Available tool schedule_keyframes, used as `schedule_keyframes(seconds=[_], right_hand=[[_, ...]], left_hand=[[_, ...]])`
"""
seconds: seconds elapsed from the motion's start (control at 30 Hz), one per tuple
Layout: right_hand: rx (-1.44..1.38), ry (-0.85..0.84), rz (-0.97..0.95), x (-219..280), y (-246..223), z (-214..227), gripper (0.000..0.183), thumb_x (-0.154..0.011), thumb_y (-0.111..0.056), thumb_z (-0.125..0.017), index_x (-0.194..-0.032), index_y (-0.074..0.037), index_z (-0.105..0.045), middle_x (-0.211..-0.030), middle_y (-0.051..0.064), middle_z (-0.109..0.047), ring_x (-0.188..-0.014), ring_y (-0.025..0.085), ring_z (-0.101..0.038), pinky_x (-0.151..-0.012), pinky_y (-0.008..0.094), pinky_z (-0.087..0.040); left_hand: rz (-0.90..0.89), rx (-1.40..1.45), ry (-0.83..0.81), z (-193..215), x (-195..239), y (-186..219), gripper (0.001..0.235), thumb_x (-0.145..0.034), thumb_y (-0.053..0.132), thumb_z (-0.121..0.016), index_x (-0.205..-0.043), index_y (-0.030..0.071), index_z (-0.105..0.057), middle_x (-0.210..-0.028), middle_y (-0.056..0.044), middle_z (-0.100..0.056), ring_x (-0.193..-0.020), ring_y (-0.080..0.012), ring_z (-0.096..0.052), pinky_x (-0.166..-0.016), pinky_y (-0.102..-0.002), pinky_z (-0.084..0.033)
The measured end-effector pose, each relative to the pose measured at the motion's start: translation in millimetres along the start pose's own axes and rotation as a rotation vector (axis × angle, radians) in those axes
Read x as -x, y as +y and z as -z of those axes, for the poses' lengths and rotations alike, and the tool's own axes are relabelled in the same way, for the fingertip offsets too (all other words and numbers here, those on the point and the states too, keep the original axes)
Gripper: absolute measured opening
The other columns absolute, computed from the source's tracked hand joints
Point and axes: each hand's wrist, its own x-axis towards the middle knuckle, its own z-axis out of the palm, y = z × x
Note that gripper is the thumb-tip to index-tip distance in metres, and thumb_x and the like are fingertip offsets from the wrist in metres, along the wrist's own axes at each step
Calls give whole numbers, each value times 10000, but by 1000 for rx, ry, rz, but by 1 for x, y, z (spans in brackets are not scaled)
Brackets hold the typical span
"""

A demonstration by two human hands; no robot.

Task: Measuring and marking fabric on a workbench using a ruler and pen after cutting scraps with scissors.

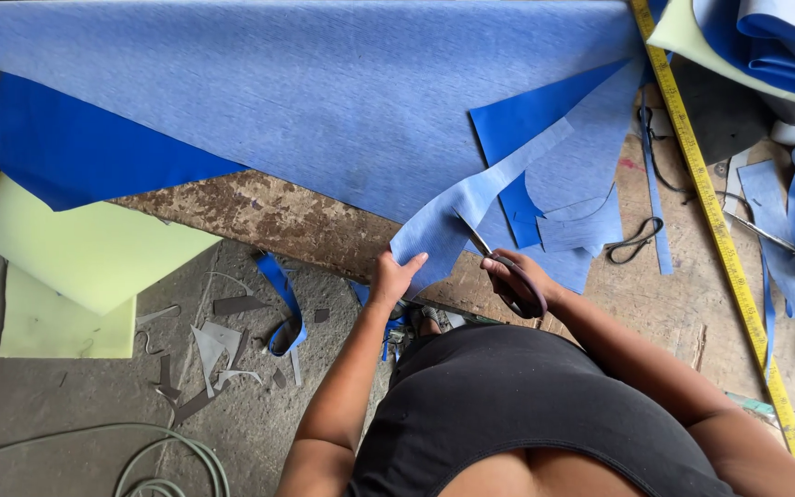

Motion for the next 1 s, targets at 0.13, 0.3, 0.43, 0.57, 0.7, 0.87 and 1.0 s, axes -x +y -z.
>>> schedule_keyframes(seconds=[0.13,0.3,0.43,0.57,0.7,0.87,1.0], right_hand=[[35,17,28,-3,-11,-9,348,-950,-510,-703,-1027,-171,-698,-699,133,-725,-583,219,-686,-571,353,-560],[38,84,49,-11,-25,-32,324,-954,-456,-723,-934,-134,-712,-647,126,-686,-622,225,-677,-603,351,-540],[32,114,36,-18,-37,-48,321,-1021,-425,-675,-1046,-108,-717,-693,189,-678,-668,280,-664,-641,403,-553],[64,218,66,-36,-29,-51,395,-1142,-419,-589,-1076,-45,-700,-700,273,-669,-681,352,-667,-686,445,-544],[226,201,74,-72,-8,-37,575,-1128,-508,-635,-1319,34,-625,-1017,351,-666,-974,445,-638,-894,583,-474],[1066,313,1273,-104,20,-4,406,-666,-320,-788,-983,-66,-780,-635,-55,-678,-687,285,-668,-1073,440,-555],[-151,368,166,-19,-63,-25,386,-801,-3,-814,-1151,30,-652,-820,242,-612,-703,319,-631,-617,447,-568]], left_hand=[[-33,14,-38,14,2,8,409,-690,336,-916,-757,-5,-700,-629,-131,-672,-588,-223,-665,-475,-351,-459],[-50,5,-56,21,-19,-27,366,-713,355,-908,-659,62,-694,-550,-43,-635,-505,-140,-590,-434,-295,-426],[-137,44,-101,48,-16,-6,353,-703,320,-889,-741,21,-704,-608,-77,-651,-574,-206,-620,-494,-354,-461],[-179,23,-112,48,-20,-1,443,-688,371,-855,-841,-17,-704,-682,-133,-693,-696,-277,-708,-582,-396,-513],[-186,24,-158,50,-3,-5,535,-679,463,-848,-954,29,-698,-778,-136,-729,-809,-346,-745,-662,-431,-544],[-246,-12,-180,29,11,-17,657,-717,463,-801,-1234,81,-664,-1152,-144,-752,-1045,-242,-720,-858,-343,-533],[-215,152,-313,11,35,-13,421,-795,388,-883,-1021,65,-736,-927,-83,-760,-948,-203,-728,-775,-363,-578]])
